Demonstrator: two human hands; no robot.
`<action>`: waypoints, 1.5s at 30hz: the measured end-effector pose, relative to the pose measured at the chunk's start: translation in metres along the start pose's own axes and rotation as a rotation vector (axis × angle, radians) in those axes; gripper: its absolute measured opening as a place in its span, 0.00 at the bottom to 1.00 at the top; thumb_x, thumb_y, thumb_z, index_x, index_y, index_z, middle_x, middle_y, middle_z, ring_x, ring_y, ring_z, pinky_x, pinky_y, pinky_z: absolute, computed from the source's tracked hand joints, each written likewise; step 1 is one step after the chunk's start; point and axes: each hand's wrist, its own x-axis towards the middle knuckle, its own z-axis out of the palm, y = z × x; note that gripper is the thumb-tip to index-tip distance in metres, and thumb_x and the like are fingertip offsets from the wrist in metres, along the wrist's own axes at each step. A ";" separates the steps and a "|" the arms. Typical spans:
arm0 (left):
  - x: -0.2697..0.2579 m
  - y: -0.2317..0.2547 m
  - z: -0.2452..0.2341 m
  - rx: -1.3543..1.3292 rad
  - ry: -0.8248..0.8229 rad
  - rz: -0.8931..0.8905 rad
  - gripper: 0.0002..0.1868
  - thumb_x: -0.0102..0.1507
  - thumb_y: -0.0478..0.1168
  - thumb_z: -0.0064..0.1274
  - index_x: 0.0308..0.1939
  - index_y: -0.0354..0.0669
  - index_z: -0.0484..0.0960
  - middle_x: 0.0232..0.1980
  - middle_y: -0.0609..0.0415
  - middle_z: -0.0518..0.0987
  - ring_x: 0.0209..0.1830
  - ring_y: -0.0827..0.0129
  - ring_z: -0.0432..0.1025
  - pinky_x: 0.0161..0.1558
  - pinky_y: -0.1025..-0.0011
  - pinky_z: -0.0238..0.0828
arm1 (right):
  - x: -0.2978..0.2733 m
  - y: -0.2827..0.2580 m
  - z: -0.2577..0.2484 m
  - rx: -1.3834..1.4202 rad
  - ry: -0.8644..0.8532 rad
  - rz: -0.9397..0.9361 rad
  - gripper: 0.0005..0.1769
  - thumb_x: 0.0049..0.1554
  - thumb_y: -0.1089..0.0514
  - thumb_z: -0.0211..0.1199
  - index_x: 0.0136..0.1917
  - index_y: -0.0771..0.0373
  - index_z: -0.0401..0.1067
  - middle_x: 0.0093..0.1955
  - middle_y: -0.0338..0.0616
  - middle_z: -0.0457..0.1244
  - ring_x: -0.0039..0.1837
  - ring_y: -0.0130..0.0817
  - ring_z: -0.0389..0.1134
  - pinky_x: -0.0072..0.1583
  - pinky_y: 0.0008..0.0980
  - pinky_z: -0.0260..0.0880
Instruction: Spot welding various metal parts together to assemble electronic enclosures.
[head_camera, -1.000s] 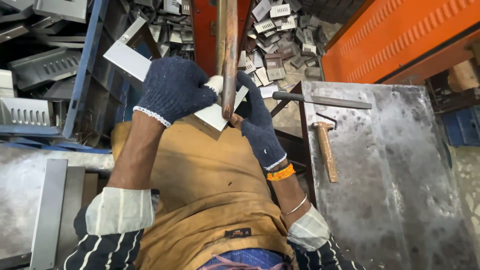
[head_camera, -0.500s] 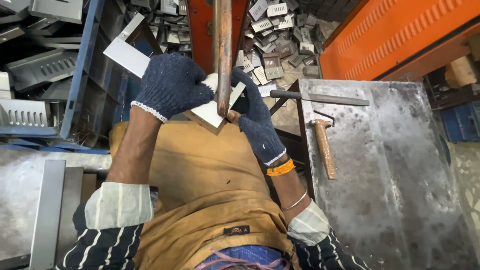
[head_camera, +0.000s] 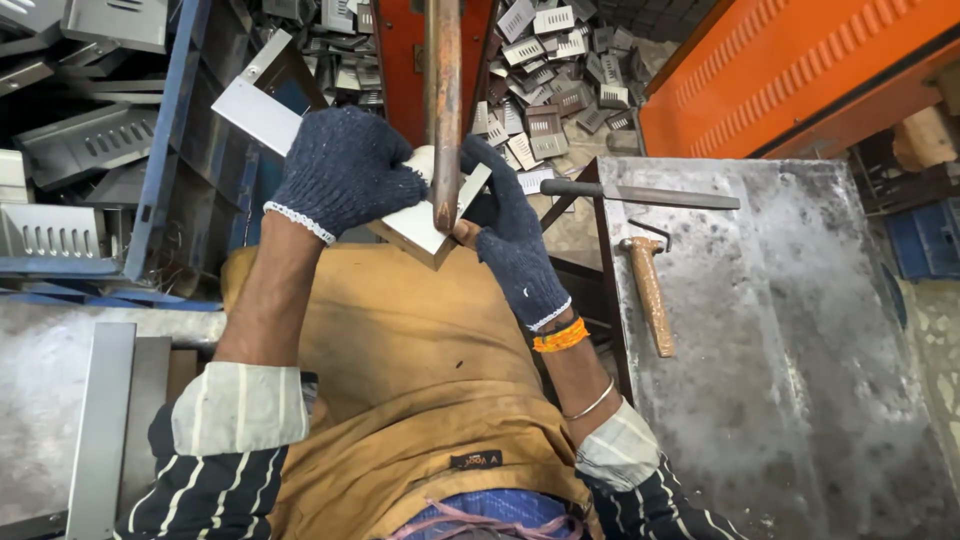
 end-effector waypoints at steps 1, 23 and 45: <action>0.000 0.001 0.000 -0.001 0.001 0.000 0.18 0.52 0.55 0.60 0.32 0.47 0.92 0.25 0.47 0.81 0.22 0.55 0.76 0.31 0.59 0.73 | 0.000 -0.001 0.000 -0.002 0.000 0.000 0.48 0.53 0.68 0.73 0.81 0.64 0.54 0.80 0.46 0.55 0.82 0.37 0.53 0.83 0.37 0.50; -0.006 0.006 -0.003 0.023 0.033 0.099 0.15 0.48 0.53 0.63 0.26 0.48 0.90 0.22 0.47 0.80 0.21 0.52 0.75 0.31 0.56 0.72 | -0.016 -0.032 0.016 0.132 0.093 0.162 0.48 0.51 0.69 0.66 0.82 0.63 0.55 0.74 0.42 0.56 0.66 0.32 0.55 0.67 0.33 0.62; 0.023 0.003 0.002 0.016 0.116 0.117 0.20 0.55 0.59 0.61 0.26 0.46 0.89 0.22 0.45 0.79 0.22 0.50 0.74 0.30 0.56 0.72 | 0.012 -0.016 -0.009 0.067 0.000 -0.084 0.34 0.71 0.56 0.55 0.85 0.64 0.48 0.82 0.50 0.54 0.83 0.38 0.54 0.83 0.39 0.52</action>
